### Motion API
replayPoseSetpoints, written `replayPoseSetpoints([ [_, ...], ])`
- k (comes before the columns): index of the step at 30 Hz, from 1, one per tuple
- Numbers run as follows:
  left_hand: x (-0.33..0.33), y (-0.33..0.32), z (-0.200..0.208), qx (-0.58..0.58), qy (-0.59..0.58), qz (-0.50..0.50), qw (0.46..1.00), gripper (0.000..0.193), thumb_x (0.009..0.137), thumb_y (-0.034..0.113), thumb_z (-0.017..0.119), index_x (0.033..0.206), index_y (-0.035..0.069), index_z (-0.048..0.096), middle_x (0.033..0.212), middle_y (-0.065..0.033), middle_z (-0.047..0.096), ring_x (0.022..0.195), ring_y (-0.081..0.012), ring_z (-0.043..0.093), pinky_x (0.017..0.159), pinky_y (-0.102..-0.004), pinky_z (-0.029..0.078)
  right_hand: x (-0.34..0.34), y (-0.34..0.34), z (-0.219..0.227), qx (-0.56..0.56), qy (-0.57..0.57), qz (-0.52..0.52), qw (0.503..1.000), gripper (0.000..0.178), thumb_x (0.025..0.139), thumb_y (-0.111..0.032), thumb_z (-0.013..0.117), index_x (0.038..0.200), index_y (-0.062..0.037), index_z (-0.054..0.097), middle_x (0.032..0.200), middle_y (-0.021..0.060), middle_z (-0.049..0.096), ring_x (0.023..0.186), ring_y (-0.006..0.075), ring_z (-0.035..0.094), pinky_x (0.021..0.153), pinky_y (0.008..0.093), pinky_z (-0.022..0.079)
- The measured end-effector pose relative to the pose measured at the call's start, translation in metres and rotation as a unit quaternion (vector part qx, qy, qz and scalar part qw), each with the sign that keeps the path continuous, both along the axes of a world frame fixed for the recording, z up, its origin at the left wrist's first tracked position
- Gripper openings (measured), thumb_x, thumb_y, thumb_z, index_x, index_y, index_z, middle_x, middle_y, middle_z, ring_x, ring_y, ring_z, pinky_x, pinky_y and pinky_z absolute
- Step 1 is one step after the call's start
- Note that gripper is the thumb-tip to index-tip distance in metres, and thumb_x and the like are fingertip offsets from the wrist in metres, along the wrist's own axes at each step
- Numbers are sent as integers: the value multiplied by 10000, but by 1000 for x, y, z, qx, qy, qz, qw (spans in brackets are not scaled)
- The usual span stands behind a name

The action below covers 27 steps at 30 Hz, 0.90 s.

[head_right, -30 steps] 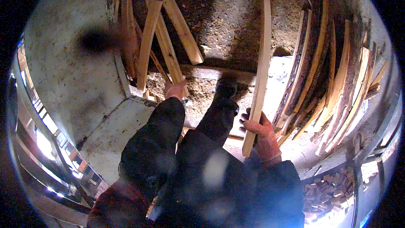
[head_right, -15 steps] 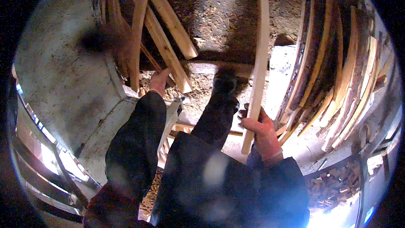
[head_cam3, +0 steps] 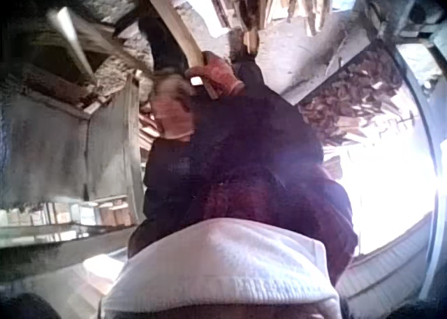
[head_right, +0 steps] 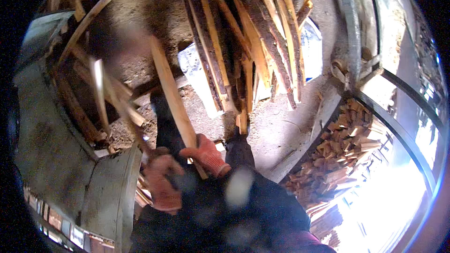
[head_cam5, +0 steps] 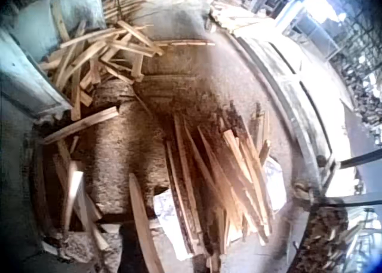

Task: The person sits on the floor of a workshop and sorts through a large pile of wooden planks. They pick up individual pieces and small bundles, inspect them, and move them to a separate stack nearby.

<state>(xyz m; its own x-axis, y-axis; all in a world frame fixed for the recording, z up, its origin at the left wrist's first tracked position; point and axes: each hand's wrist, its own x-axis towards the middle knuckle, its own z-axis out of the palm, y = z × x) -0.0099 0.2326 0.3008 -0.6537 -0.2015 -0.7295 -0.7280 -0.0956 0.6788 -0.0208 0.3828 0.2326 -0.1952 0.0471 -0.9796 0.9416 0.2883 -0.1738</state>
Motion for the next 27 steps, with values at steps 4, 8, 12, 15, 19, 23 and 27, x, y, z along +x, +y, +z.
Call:
replayPoseSetpoints([
  [4, -39, 107, 21, 44, -224, 12, 974, 382, 890, 365, 605, 1110, 54, 579, 998, -139, 617, 865, -226, 604, 758, -323, 499, 12, -10, 46, 116, 48, -112, 986, 437, 821, -218, 699, 1182, -6, 573, 1031, 108, 649, 958, 252, 627, 836, 346, 512],
  [8, -60, 159, -27, 71, -42, -160, 984, 786, 795, 510, 720, 1360, 45, 433, 1248, -217, 543, 1113, -350, 562, 957, -434, 438, -1, 6, 44, 13, 132, 92, 987, 404, 835, -180, 674, 1180, -2, 562, 1062, 80, 636, 971, 225, 611, 840, 323, 499],
  [12, -55, 78, -83, -32, 137, -21, 990, 706, 797, 294, 779, 1345, 16, 430, 1239, -167, 537, 1131, -300, 549, 970, -390, 457, 41, 28, -19, -158, 73, -53, 983, 629, 697, -177, 804, 1219, 28, 519, 1066, 85, 619, 974, 206, 594, 867, 301, 480],
  [15, -76, -50, -104, -301, -103, -108, 942, 845, 759, 278, 791, 1412, -5, 334, 1384, -226, 442, 1250, -347, 479, 1072, -407, 376, 20, 17, -23, -135, 8, -44, 990, 679, 674, -135, 800, 1249, 56, 493, 1072, 119, 599, 995, 212, 569, 897, 324, 465],
  [19, -62, -205, -196, -519, -131, -272, 800, 968, 785, 363, 758, 1487, 28, 182, 1472, -241, 321, 1350, -425, 327, 1117, -470, 321, -1, -4, -50, -155, 30, -81, 984, 669, 673, -150, 786, 1244, 51, 500, 1078, 115, 578, 1011, 218, 553, 915, 344, 446],
  [23, -85, -266, -225, -495, -213, -388, 748, 784, 795, 486, 705, 1382, 51, 421, 1395, -204, 457, 1287, -373, 436, 1027, -494, 398, -20, -24, -70, -130, 20, -33, 991, 696, 667, -142, 762, 1271, 54, 475, 1101, 139, 581, 1035, 220, 558, 928, 347, 451],
  [27, -106, -303, -235, -387, -241, -458, 763, 619, 810, 498, 685, 1213, 37, 596, 1171, -204, 627, 1098, -329, 600, 913, -458, 471, -23, -39, -77, -134, 25, -54, 989, 730, 646, -148, 790, 1276, 39, 471, 1093, 129, 593, 1007, 217, 585, 872, 347, 504],
])
